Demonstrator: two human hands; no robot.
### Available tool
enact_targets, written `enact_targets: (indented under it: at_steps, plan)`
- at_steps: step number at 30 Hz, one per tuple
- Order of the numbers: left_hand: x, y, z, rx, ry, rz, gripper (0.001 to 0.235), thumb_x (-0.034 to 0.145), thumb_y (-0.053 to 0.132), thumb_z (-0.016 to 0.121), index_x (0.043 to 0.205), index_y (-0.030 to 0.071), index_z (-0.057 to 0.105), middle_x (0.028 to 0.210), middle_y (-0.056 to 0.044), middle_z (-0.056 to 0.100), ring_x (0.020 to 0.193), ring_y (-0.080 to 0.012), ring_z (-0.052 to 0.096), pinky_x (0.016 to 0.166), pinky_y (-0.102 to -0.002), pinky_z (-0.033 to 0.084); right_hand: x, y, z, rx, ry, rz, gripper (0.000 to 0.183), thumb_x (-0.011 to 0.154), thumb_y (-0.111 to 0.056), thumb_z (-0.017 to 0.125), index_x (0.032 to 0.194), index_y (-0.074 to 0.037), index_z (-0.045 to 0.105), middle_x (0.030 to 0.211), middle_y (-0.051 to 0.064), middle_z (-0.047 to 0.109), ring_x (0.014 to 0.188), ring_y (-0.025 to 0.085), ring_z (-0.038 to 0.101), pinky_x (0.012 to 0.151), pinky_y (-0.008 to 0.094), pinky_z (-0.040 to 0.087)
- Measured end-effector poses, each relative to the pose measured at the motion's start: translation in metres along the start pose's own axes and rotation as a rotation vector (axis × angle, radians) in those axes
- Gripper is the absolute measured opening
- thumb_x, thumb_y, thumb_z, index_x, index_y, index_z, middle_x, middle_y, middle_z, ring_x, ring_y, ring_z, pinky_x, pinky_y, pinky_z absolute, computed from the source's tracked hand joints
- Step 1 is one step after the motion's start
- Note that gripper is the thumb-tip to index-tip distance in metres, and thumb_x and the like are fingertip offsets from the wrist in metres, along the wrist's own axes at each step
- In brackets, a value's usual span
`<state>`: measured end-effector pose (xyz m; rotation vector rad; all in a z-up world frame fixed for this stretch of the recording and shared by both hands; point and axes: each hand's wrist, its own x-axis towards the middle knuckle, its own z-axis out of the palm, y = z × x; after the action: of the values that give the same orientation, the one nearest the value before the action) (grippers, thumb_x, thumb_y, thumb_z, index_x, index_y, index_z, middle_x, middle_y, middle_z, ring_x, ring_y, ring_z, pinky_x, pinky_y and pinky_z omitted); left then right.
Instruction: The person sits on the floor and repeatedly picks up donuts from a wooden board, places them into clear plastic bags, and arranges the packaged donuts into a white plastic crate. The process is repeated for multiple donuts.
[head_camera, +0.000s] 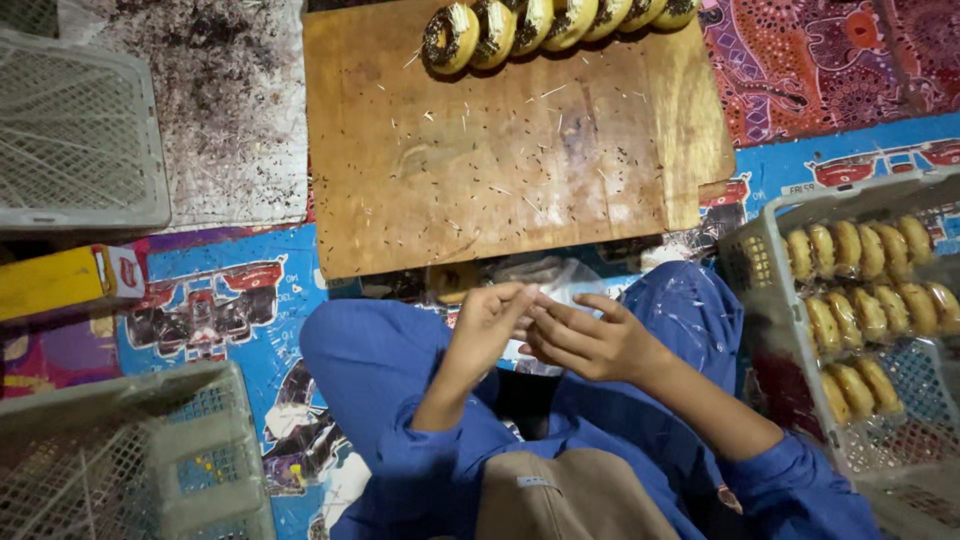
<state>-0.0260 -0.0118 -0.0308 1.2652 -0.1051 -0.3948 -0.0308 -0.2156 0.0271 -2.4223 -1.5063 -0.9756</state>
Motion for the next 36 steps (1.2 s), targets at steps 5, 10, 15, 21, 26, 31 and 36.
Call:
enact_targets:
  at_steps: [5, 10, 15, 21, 26, 31, 36]
  plan:
    - [-0.013, 0.033, 0.023, 1.164, 0.139, 0.626, 0.033, 0.092, 0.004, 0.062, 0.124, -0.007, 0.067, 0.120, -0.020, 0.071, 0.104, -0.0327, 0.072, 0.085, -0.040, 0.058, 0.001, -0.010, -0.005, 0.028, -0.426, 0.346, 0.047, 0.097, -0.037, 0.071, 0.129, -0.002, 0.074, 0.103, 0.009, 0.069, 0.113, 0.030, 0.059, 0.104, 0.048, 0.039]
    - [0.005, 0.066, 0.054, 1.266, 0.105, 1.012, 0.040, 0.098, 0.000, 0.056, 0.133, -0.018, 0.059, 0.140, -0.030, 0.060, 0.134, -0.0383, 0.061, 0.115, -0.043, 0.050, 0.026, 0.007, -0.004, -0.175, -0.398, 0.432, 0.049, 0.088, -0.028, 0.057, 0.137, -0.020, 0.058, 0.138, 0.007, 0.065, 0.140, 0.025, 0.051, 0.120, 0.062, 0.018]
    - [0.021, 0.085, 0.046, 1.231, 0.047, 1.183, 0.035, 0.101, 0.001, 0.055, 0.130, -0.018, 0.060, 0.137, -0.031, 0.062, 0.133, -0.0404, 0.061, 0.115, -0.047, 0.051, 0.044, 0.032, 0.015, -0.191, -0.341, 0.434, 0.055, 0.099, -0.029, 0.047, 0.154, -0.020, 0.048, 0.151, 0.010, 0.057, 0.142, 0.028, 0.051, 0.119, 0.056, 0.026]
    - [0.025, 0.092, 0.021, 1.144, 0.189, 1.015, 0.032, 0.102, -0.001, 0.059, 0.131, -0.014, 0.061, 0.136, -0.027, 0.065, 0.130, -0.0381, 0.066, 0.112, -0.044, 0.054, 0.044, 0.033, 0.023, -0.144, -0.563, 0.418, 0.059, 0.099, -0.024, 0.052, 0.158, -0.020, 0.047, 0.154, 0.007, 0.051, 0.140, 0.026, 0.048, 0.110, 0.045, 0.039]
    - [0.020, 0.084, 0.027, 1.169, 0.071, 1.161, 0.030, 0.097, 0.003, 0.063, 0.124, -0.011, 0.065, 0.133, -0.027, 0.066, 0.128, -0.0383, 0.065, 0.113, -0.049, 0.053, 0.047, 0.027, 0.028, -0.283, -0.345, 0.459, 0.061, 0.092, -0.029, 0.060, 0.151, -0.018, 0.053, 0.155, 0.008, 0.050, 0.145, 0.026, 0.044, 0.112, 0.056, 0.033]
    - [0.008, 0.074, 0.035, 1.175, 0.033, 1.253, 0.027, 0.109, 0.010, 0.067, 0.132, -0.005, 0.066, 0.141, -0.018, 0.065, 0.135, -0.0331, 0.064, 0.117, -0.048, 0.052, 0.057, 0.031, 0.020, -0.155, -0.283, 0.591, 0.055, 0.110, -0.027, 0.058, 0.162, -0.015, 0.047, 0.168, 0.013, 0.041, 0.158, 0.028, 0.033, 0.128, 0.054, 0.022]
    - [0.016, 0.066, 0.029, 1.002, 0.253, 1.126, 0.045, 0.100, 0.028, 0.071, 0.133, -0.001, 0.062, 0.142, -0.017, 0.058, 0.137, -0.0399, 0.053, 0.118, -0.058, 0.039, 0.070, 0.022, 0.009, -0.145, -0.314, 0.553, 0.061, 0.099, -0.031, 0.057, 0.157, -0.016, 0.044, 0.165, 0.008, 0.038, 0.154, 0.031, 0.033, 0.121, 0.065, 0.015]
